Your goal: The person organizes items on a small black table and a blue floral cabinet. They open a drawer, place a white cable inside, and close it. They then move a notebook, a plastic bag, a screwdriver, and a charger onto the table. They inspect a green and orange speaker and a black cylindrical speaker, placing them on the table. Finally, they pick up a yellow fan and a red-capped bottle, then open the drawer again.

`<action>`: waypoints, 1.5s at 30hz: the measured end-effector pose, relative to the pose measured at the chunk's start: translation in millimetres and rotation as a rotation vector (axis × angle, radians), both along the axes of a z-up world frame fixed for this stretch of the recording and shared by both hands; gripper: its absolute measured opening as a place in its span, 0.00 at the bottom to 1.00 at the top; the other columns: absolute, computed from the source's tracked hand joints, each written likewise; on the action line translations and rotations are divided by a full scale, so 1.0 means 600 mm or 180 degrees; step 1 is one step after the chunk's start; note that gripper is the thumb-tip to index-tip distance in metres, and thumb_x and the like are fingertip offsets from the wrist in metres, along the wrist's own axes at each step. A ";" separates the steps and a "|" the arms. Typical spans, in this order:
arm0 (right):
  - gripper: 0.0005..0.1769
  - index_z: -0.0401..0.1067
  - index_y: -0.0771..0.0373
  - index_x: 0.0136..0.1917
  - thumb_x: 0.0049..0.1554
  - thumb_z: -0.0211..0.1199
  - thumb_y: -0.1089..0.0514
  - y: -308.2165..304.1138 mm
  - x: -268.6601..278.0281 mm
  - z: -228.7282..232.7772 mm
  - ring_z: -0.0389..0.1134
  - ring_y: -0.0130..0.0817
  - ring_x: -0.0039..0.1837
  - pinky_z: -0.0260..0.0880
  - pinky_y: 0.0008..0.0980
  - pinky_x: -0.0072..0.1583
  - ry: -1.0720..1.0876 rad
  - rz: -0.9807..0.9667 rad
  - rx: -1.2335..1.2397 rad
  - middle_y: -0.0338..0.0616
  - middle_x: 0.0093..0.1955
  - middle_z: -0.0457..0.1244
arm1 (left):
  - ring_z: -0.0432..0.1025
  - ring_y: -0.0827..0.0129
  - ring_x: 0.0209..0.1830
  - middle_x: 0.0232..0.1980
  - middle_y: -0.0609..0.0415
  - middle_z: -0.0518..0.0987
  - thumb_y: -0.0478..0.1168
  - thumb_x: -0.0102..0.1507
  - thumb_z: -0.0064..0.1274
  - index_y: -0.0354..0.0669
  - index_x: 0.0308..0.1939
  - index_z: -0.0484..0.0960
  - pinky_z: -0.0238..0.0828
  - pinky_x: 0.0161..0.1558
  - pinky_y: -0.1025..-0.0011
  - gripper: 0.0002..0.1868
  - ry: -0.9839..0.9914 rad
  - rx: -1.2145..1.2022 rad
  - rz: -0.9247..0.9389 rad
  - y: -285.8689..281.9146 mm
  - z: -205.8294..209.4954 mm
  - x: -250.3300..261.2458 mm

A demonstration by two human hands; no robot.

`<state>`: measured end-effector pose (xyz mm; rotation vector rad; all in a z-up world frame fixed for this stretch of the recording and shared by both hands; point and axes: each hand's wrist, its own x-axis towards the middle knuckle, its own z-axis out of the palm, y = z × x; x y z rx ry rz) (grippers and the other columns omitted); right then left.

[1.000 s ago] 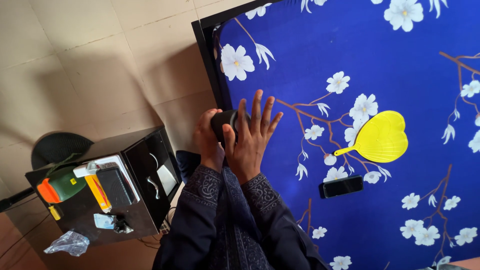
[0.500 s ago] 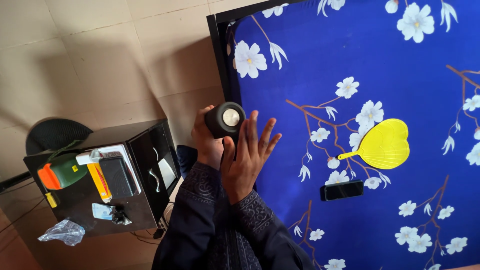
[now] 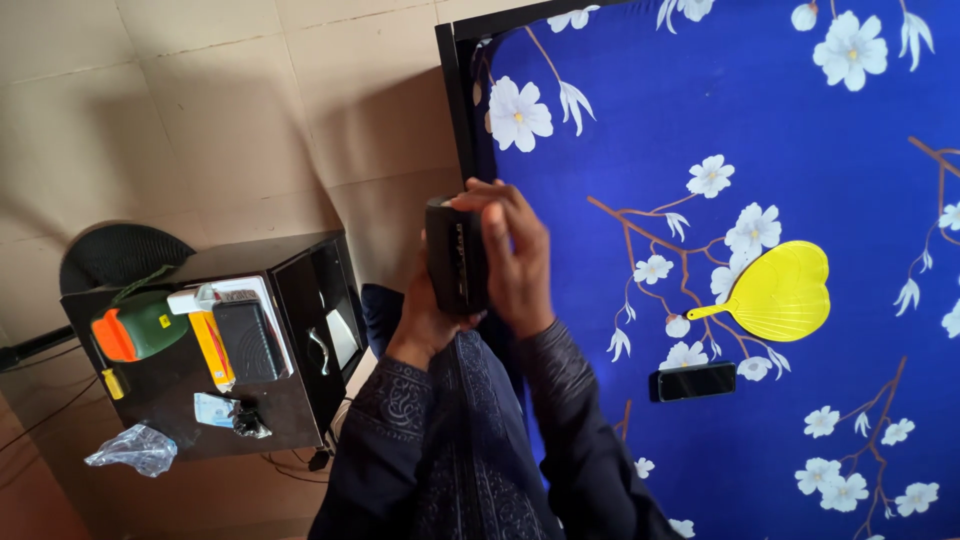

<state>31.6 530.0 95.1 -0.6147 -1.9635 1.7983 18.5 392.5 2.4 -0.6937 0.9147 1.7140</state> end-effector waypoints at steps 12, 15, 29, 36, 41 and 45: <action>0.17 0.70 0.75 0.53 0.66 0.53 0.55 0.030 0.031 -0.120 0.76 0.46 0.52 0.77 0.41 0.58 0.0895 -0.0448 -0.2508 0.61 0.44 0.72 | 0.66 0.45 0.07 0.30 0.17 0.72 0.84 0.57 0.31 0.15 0.48 0.75 0.61 0.07 0.67 0.62 -0.1154 0.2305 -0.0590 0.002 -0.004 0.011; 0.14 0.68 0.70 0.56 0.65 0.56 0.56 0.020 0.041 -0.133 0.75 0.40 0.50 0.75 0.36 0.56 0.1053 -0.0673 -0.2983 0.57 0.46 0.71 | 0.77 0.36 0.22 0.38 0.20 0.79 0.80 0.64 0.32 0.23 0.46 0.80 0.70 0.12 0.65 0.54 -0.1134 0.1809 -0.0269 0.035 0.097 -0.006; 0.29 0.61 0.62 0.69 0.60 0.61 0.47 -0.015 0.066 -0.040 0.66 0.43 0.69 0.66 0.42 0.70 0.0734 -0.0596 -0.2412 0.57 0.68 0.64 | 0.72 0.58 0.08 0.22 0.36 0.78 0.75 0.66 0.29 0.32 0.33 0.78 0.67 0.06 0.72 0.45 0.1058 -0.0065 -0.1184 0.039 0.160 -0.016; 0.25 0.60 0.59 0.69 0.59 0.58 0.59 -0.035 0.086 0.025 0.67 0.32 0.57 0.73 0.34 0.61 0.0803 -0.1567 -0.2214 0.44 0.57 0.63 | 0.78 0.55 0.15 0.23 0.35 0.77 0.57 0.63 0.54 0.25 0.56 0.75 0.79 0.14 0.66 0.34 0.1771 -0.0205 -0.1479 0.044 0.283 -0.065; 0.24 0.62 0.59 0.64 0.55 0.62 0.63 -0.066 0.090 0.097 0.63 0.31 0.56 0.67 0.30 0.59 0.0631 -0.2099 -0.1956 0.43 0.55 0.62 | 0.72 0.70 0.19 0.30 0.50 0.74 0.46 0.62 0.58 0.39 0.60 0.70 0.72 0.19 0.76 0.26 0.2438 -0.0422 -0.1500 0.049 0.338 -0.081; 0.23 0.62 0.60 0.65 0.57 0.62 0.66 -0.094 0.085 0.157 0.65 0.34 0.60 0.63 0.34 0.65 0.1024 -0.2298 -0.1927 0.47 0.58 0.64 | 0.70 0.73 0.39 0.43 0.59 0.74 0.55 0.61 0.53 0.47 0.50 0.72 0.71 0.41 0.75 0.21 0.3450 -0.1143 -0.1921 0.059 0.384 -0.094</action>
